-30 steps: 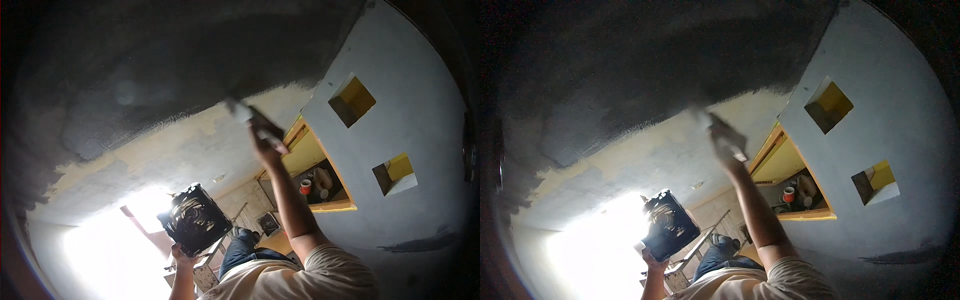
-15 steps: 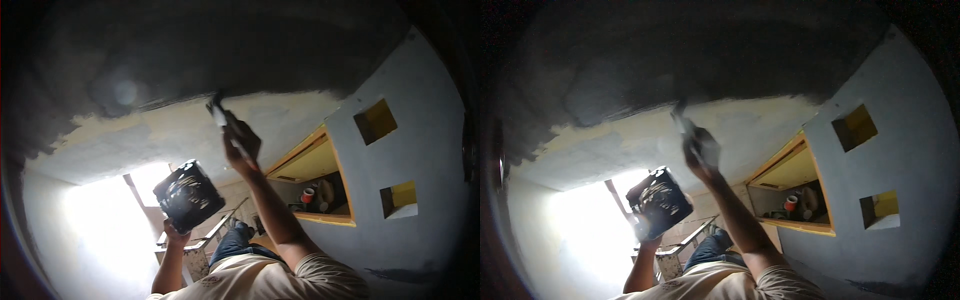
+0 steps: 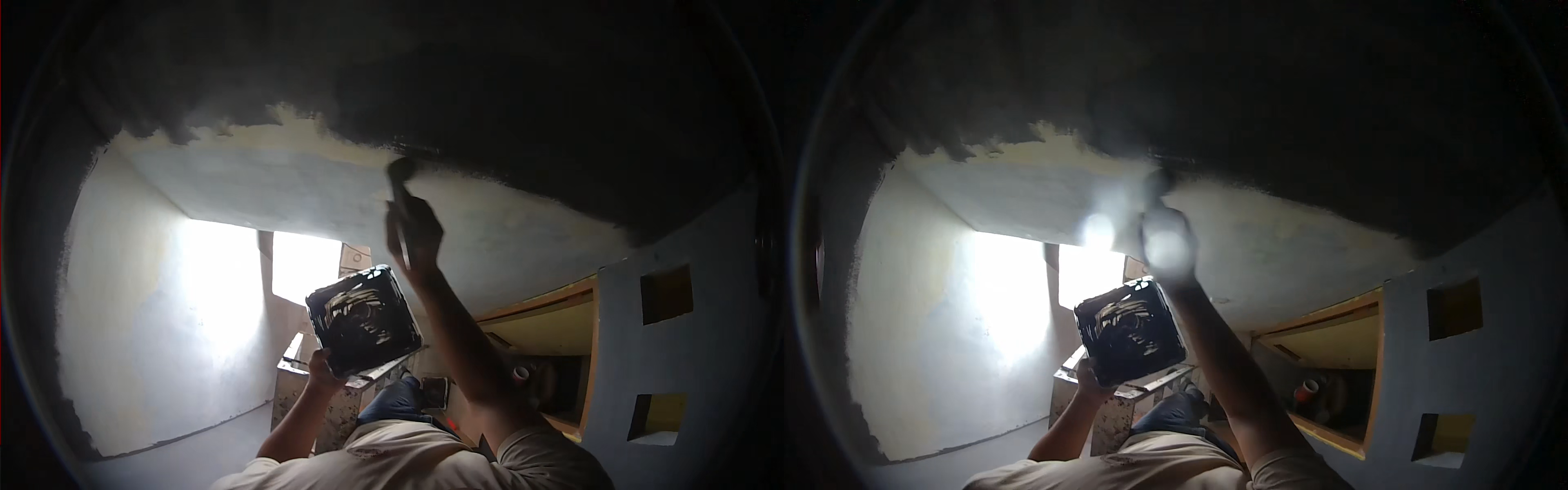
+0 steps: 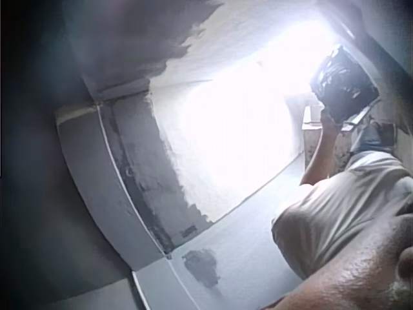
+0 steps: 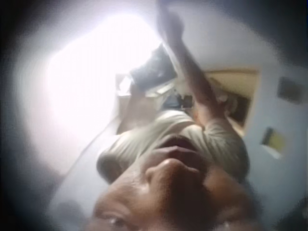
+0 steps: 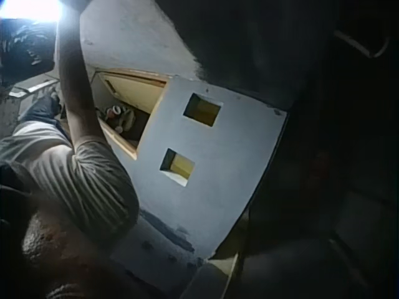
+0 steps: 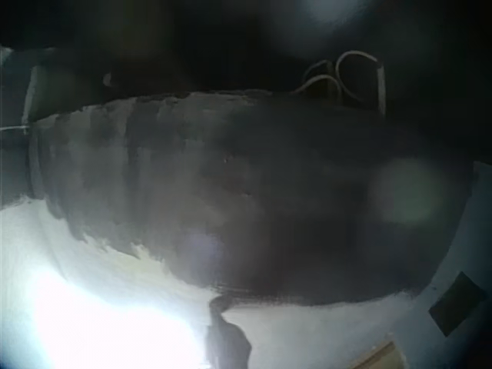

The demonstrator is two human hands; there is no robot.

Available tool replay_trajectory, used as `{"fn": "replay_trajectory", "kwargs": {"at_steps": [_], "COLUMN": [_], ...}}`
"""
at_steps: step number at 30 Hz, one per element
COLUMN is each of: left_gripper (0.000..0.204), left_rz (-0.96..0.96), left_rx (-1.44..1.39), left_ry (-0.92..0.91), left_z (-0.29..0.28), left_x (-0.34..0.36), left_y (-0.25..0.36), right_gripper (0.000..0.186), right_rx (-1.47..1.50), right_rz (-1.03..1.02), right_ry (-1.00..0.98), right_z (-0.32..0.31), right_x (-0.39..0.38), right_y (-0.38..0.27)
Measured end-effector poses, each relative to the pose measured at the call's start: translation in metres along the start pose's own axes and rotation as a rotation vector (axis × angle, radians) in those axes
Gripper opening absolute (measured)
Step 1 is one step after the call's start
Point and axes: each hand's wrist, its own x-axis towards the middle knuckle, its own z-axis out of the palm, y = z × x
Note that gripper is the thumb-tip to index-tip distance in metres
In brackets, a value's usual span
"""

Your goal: The person paints a ceiling with a brush while holding a paint tray by hand, repeatedly dipping the brush and applying dark paint to the surface.

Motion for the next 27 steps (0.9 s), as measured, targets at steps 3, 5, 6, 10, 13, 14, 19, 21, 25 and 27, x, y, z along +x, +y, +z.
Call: {"fn": "replay_trajectory", "kwargs": {"at_steps": [3,5,6,10,13,14,19,21,25,27], "left_gripper": [0.06,0.061,0.061,0.06,0.059,0.059,0.06,0.064,0.075,0.069], "left_rz": [0.018,0.027,0.051,0.127,0.175,0.172,0.197,0.165,0.139,0.17], "left_rx": [0.009,-0.013,-0.003,-0.017,0.02,0.011,0.049,0.026,-0.015,0.023], "left_ry": [-0.064,-0.036,-0.058,-0.131,-0.182,-0.201,-0.224,-0.198,-0.205,-0.169], "left_z": [-0.002,-0.004,-0.005,-0.012,-0.018,-0.02,-0.021,-0.02,-0.019,-0.018], "left_x": [-0.008,-0.014,-0.017,-0.023,-0.026,-0.027,-0.016,-0.01,0.0,-0.002], "left_y": [0.002,0.004,0.005,0.006,0.008,0.008,0.004,0.004,0.008,0.009], "right_gripper": [0.04,0.044,0.042,0.031,0.024,0.024,0.028,0.028,0.03,0.023], "right_rx": [-0.211,0.088,0.12,0.067,-0.406,-0.6,-0.345,-0.128,0.107,-0.271], "right_rz": [-0.208,-0.094,-0.05,0.161,0.136,0.185,0.203,0.089,0.178,0.16], "right_ry": [-0.064,0.066,0.112,0.228,0.378,0.333,0.163,0.081,0.172,0.243], "right_z": [0.011,0.001,-0.008,-0.044,-0.083,-0.093,-0.077,-0.052,-0.06,-0.092], "right_x": [0.025,0.034,0.033,0.001,-0.034,-0.043,-0.034,-0.014,-0.003,-0.017], "right_y": [-0.038,-0.035,-0.024,0.048,0.089,0.09,0.032,0.016,0.039,0.06]}}
